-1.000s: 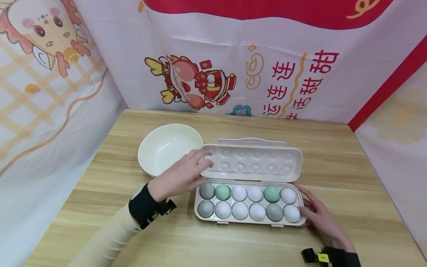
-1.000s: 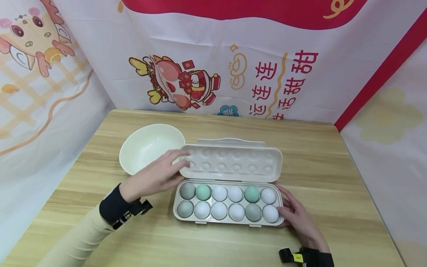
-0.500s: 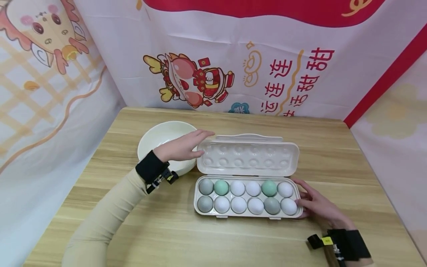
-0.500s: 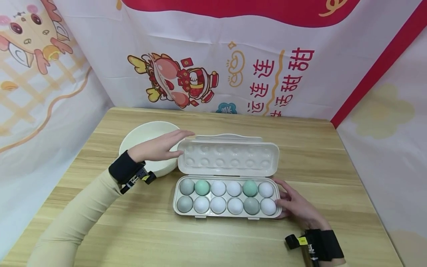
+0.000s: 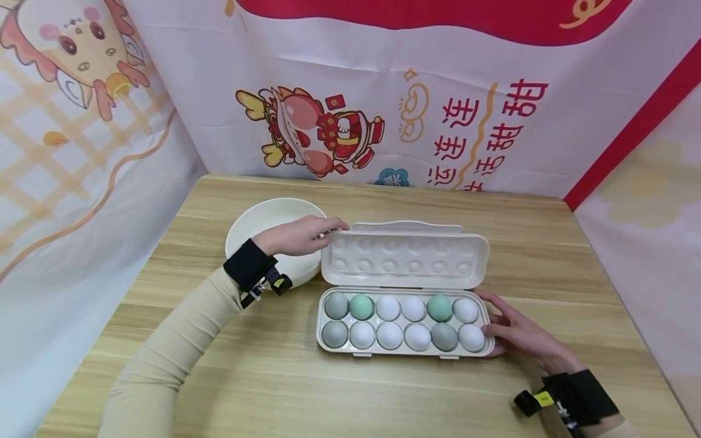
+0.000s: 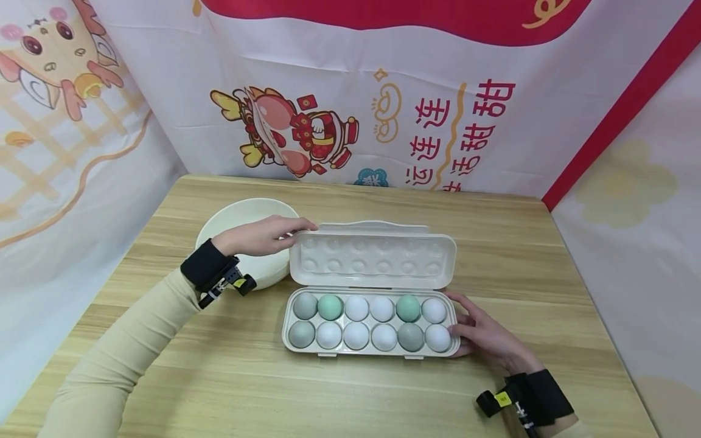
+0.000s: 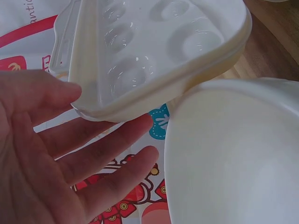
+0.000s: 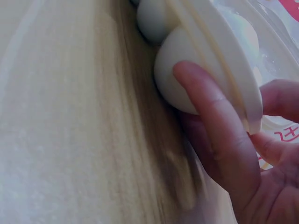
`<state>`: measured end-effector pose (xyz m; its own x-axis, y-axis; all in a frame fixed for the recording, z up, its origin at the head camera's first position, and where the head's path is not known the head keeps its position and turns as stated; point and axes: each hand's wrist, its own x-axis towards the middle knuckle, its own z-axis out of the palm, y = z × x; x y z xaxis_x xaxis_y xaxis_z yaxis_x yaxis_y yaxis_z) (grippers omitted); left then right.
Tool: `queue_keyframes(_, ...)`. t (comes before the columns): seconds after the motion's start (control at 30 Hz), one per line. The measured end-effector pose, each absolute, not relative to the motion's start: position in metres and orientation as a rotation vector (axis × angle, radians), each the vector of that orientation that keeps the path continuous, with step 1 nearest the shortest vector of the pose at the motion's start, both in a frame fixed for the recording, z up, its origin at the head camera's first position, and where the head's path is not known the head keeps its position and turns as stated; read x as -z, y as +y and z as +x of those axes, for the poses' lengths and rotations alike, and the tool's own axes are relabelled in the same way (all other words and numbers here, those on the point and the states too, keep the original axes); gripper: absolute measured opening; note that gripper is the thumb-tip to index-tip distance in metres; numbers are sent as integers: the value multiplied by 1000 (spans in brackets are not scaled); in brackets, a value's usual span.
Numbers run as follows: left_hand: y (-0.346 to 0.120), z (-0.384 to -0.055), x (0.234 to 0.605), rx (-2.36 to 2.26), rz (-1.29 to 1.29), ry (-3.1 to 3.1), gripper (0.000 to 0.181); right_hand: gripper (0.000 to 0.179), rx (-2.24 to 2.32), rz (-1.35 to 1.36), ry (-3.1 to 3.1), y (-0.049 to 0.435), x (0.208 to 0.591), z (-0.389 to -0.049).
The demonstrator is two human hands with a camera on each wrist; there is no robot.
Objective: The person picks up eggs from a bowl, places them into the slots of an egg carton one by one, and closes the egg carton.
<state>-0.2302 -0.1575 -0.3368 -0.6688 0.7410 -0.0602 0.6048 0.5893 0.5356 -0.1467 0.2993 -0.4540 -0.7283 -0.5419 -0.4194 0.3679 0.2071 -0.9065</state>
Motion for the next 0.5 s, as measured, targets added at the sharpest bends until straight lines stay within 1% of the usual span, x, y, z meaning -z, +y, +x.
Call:
queue_keyframes(0.17,-157,-228,333,-711,1122,2567,33,69,1618,-165,1762,299,452,-143)
queue_keyframes(0.5,-156,-222,330,-704,1160,2603,34,70,1604,-243,1826,294,447,-137)
